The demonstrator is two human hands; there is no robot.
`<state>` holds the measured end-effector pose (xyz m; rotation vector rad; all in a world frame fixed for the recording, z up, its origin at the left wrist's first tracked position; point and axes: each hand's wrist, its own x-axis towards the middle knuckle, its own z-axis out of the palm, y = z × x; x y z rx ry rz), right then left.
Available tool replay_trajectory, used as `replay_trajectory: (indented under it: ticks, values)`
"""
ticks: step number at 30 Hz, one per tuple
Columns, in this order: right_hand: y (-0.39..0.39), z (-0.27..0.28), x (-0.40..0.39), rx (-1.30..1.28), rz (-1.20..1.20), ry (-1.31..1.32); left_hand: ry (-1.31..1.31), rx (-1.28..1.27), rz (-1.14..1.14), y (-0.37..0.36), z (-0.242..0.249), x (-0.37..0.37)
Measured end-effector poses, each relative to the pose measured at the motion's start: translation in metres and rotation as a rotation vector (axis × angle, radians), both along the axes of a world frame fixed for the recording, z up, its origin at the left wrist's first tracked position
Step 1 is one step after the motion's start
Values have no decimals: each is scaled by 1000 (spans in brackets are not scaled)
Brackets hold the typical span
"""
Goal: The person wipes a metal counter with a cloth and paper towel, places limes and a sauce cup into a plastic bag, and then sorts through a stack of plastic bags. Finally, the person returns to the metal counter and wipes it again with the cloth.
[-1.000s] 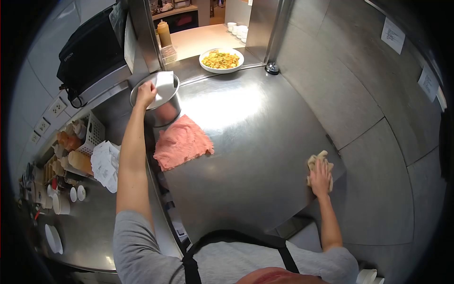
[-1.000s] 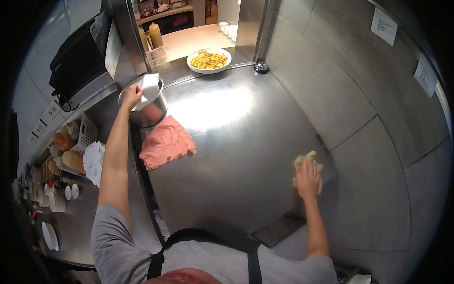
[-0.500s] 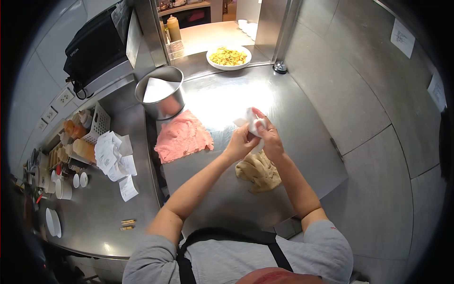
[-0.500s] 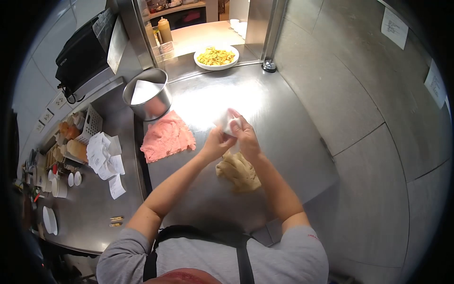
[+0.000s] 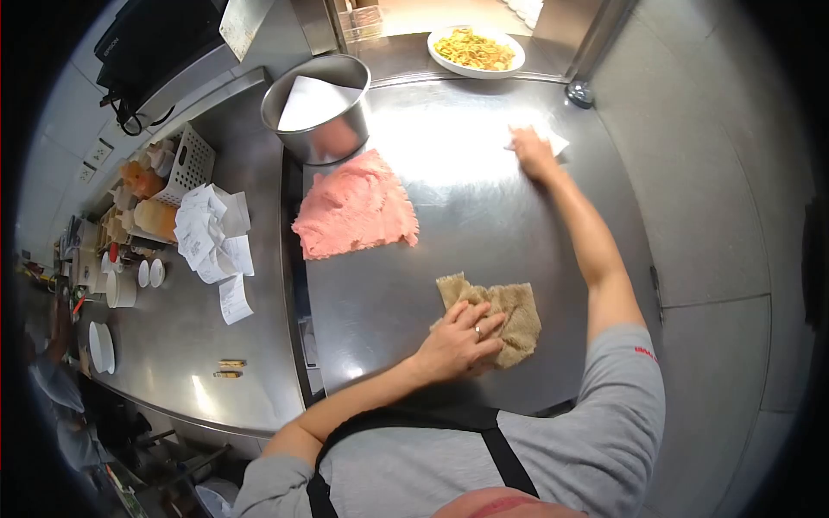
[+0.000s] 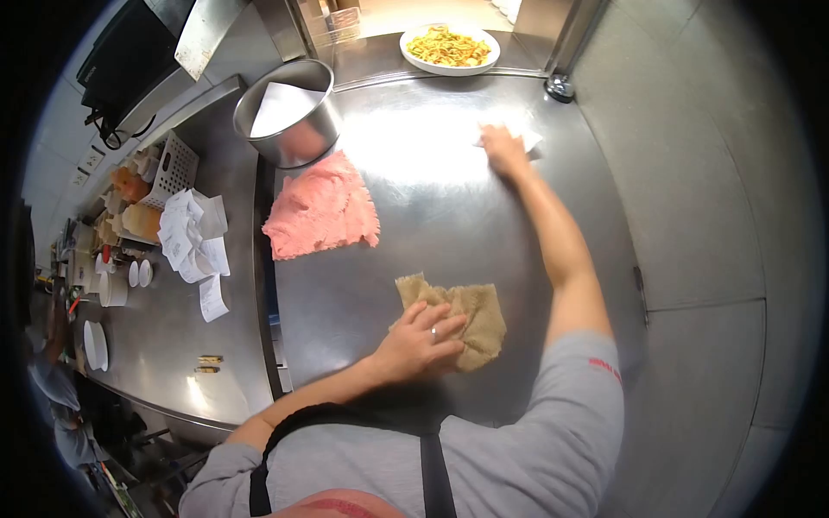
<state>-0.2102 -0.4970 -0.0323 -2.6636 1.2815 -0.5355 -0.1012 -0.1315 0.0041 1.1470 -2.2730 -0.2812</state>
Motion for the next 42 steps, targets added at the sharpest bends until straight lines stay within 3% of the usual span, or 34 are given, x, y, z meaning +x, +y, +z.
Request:
replay_trajectory:
  ticks: [1,2,5,7,8,9,11,14,15,16,18,20,23,25,26,27,29,31,33,34,35,36,37,38,40,41,42]
  values:
    - [-34,6,4,60,-162,83,15,-10,17,1,0,3]
    - [-59,-1,12,-127,-259,84,29,-23,22,-1,-1,4]
    - [-94,-26,83,-255,-398,47,-21,-32,22,-3,-6,5]
    - [-93,-23,148,-79,-324,28,10,48,12,-4,0,7]
    - [-84,-24,176,-152,-273,59,23,75,11,-4,0,6]
    - [-60,4,194,51,-103,202,37,106,9,-4,2,5]
    - [-44,-14,231,-185,32,79,28,112,11,-4,3,6]
    - [-34,-12,215,-321,582,-58,1,106,14,-2,1,6]
    - [-39,-10,195,-274,565,2,-3,106,7,-2,-1,6]
    - [-53,-3,178,42,412,30,-3,108,1,0,-2,7]
    - [-94,-8,129,-22,103,-60,-35,193,134,2,9,8]
    - [-88,8,96,-179,-252,-12,-48,237,179,1,12,8]
    - [-101,-15,128,-108,-223,85,-67,261,120,-1,10,6]
    - [-63,-16,158,-163,56,-35,-104,273,101,-1,12,6]
    - [-34,-5,170,-68,198,-53,-102,266,104,-1,12,6]
    - [2,0,180,-81,250,-211,-96,262,109,0,10,6]
    - [59,-1,177,-421,494,-154,-93,246,117,0,9,7]
    - [75,-3,141,-275,654,-173,-84,235,126,3,8,7]
    - [40,-15,93,-118,574,-124,-67,237,129,4,8,8]
    - [19,0,68,86,318,-132,-55,239,130,4,8,7]
    - [-24,-18,40,351,100,-518,-49,238,127,4,7,7]
    - [-33,13,10,539,-172,-533,-46,236,125,4,6,8]
    - [-55,26,-16,215,-141,-112,-43,235,123,4,5,8]
    - [-76,-8,-17,-286,-539,6,-49,232,122,3,6,7]
    - [-80,-22,26,-55,-553,-93,-70,232,113,2,6,7]
    - [-64,-28,53,17,-394,-27,-86,232,111,2,5,7]
    - [-23,-29,75,92,-220,-364,-99,232,108,3,5,7]
